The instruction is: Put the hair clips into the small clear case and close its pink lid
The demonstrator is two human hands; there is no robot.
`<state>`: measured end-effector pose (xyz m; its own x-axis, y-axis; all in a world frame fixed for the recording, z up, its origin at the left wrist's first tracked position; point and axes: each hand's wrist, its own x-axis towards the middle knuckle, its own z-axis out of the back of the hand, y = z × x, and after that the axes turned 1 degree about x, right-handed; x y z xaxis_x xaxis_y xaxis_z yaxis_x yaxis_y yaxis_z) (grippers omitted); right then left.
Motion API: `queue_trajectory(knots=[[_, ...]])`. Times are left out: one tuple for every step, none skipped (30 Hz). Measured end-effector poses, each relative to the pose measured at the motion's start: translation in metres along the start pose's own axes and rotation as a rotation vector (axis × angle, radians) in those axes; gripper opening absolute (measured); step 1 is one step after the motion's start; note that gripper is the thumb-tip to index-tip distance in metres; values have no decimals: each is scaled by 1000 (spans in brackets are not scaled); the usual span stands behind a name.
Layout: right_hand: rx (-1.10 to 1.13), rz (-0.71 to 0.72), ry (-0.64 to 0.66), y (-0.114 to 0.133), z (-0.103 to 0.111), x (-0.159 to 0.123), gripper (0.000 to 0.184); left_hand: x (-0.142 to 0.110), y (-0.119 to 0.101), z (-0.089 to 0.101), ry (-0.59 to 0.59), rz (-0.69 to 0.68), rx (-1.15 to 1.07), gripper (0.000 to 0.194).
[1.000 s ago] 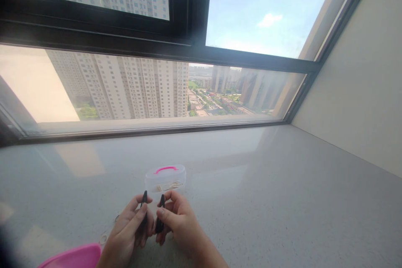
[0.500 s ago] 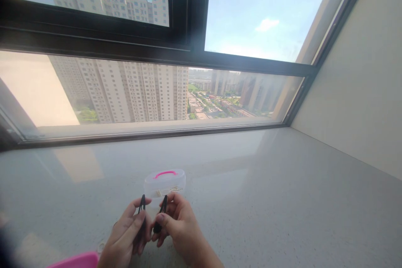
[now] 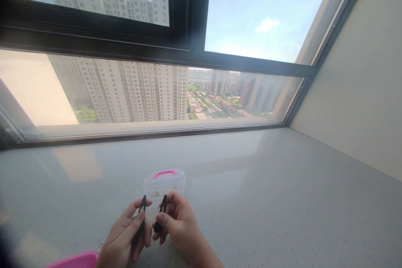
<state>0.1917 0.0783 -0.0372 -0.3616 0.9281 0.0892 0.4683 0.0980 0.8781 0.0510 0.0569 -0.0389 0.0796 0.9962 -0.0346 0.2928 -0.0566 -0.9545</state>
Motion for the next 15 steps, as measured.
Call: queue_trajectory(knots=[[-5, 3, -9, 0, 0, 0, 36, 0, 0, 1, 5, 0, 7, 32], [-11, 6, -19, 1, 0, 0, 36, 0, 1, 1, 8, -1, 12, 32], [-18, 8, -27, 1, 0, 0, 36, 0, 1, 2, 7, -1, 18, 32], [-24, 7, -32, 1, 0, 0, 36, 0, 1, 2, 5, -1, 23, 33], [-28, 6, -36, 1, 0, 0, 35, 0, 1, 3, -1, -3, 27, 33], [-33, 2, -37, 1, 0, 0, 35, 0, 1, 3, -7, -5, 30, 33], [-36, -2, -39, 1, 0, 0, 35, 0, 1, 3, -15, -6, 31, 33], [-39, -4, -41, 1, 0, 0, 34, -1, 1, 2, -22, -6, 32, 33], [-42, -6, -44, 1, 1, 0, 34, -1, 0, 2, -24, -2, 31, 33], [-44, -7, -46, 0, 1, 0, 33, -2, -1, 1, -24, 1, 26, 33], [-47, -8, -51, 0, 1, 0, 33, -2, -2, 0, -23, 6, 20, 33], [-51, -10, -54, 0, 1, -1, 33, -2, -3, -1, -26, 10, 13, 32], [-54, -11, -58, 0, 1, -1, 32, -3, -4, -2, -32, 13, 6, 31], [-57, -13, -62, 1, 1, -1, 32, -3, -5, -3, -39, 16, 1, 30], [-60, -14, -66, 1, 1, -1, 32, -4, -6, -3, -47, 17, -2, 29]])
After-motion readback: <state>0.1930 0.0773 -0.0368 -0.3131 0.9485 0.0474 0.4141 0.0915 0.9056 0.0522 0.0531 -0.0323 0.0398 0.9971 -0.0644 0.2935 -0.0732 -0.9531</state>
